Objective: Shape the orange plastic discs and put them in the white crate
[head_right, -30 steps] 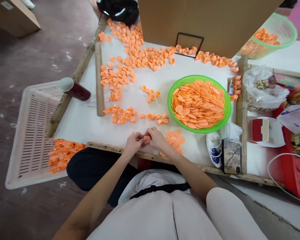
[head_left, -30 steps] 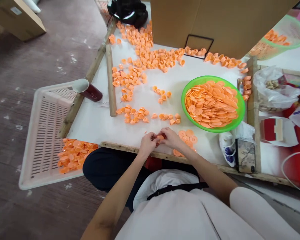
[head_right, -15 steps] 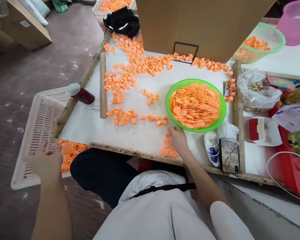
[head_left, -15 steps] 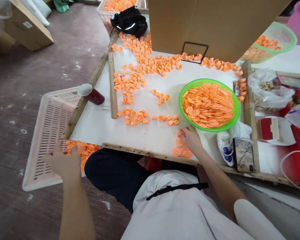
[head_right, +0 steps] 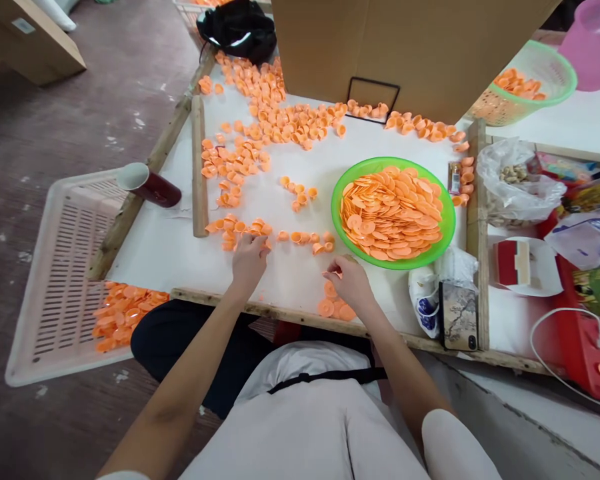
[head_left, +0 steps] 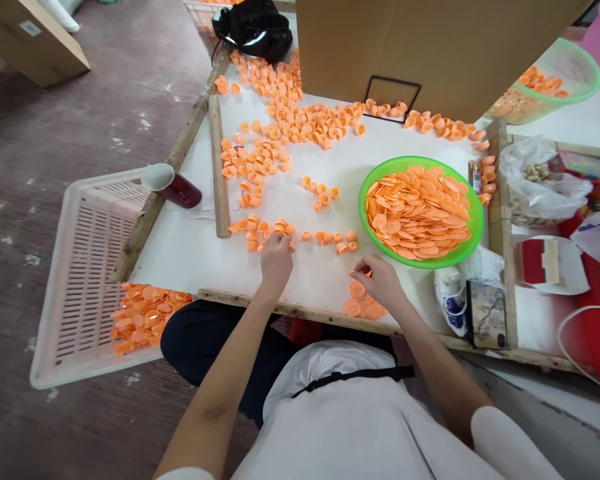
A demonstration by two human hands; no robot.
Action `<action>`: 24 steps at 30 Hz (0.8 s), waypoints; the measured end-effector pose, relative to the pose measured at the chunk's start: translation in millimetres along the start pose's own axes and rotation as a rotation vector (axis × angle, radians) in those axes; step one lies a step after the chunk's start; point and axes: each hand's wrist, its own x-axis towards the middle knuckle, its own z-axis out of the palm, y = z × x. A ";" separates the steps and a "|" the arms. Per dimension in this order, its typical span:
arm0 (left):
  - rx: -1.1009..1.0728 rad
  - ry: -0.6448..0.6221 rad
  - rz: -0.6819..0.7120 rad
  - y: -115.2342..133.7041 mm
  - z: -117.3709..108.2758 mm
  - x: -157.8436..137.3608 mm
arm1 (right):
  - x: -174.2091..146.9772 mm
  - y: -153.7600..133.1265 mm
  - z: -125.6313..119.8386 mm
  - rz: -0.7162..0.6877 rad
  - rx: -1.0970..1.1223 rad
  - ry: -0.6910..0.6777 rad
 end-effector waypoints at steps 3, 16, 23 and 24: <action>0.093 -0.071 0.084 8.2 5.6 -13.8 | -1.1 -0.4 9.3 0.048 0.136 -0.016; -0.241 -0.171 0.116 11.2 15.3 -95.5 | -9.6 -9.2 39.0 0.255 0.495 -0.102; -0.721 -0.304 -0.437 26.6 -5.7 -95.9 | -16.4 -28.8 45.2 0.017 0.483 -0.062; -0.811 -0.342 -0.499 28.1 -5.4 -95.6 | -17.5 -33.5 45.2 -0.035 0.487 -0.094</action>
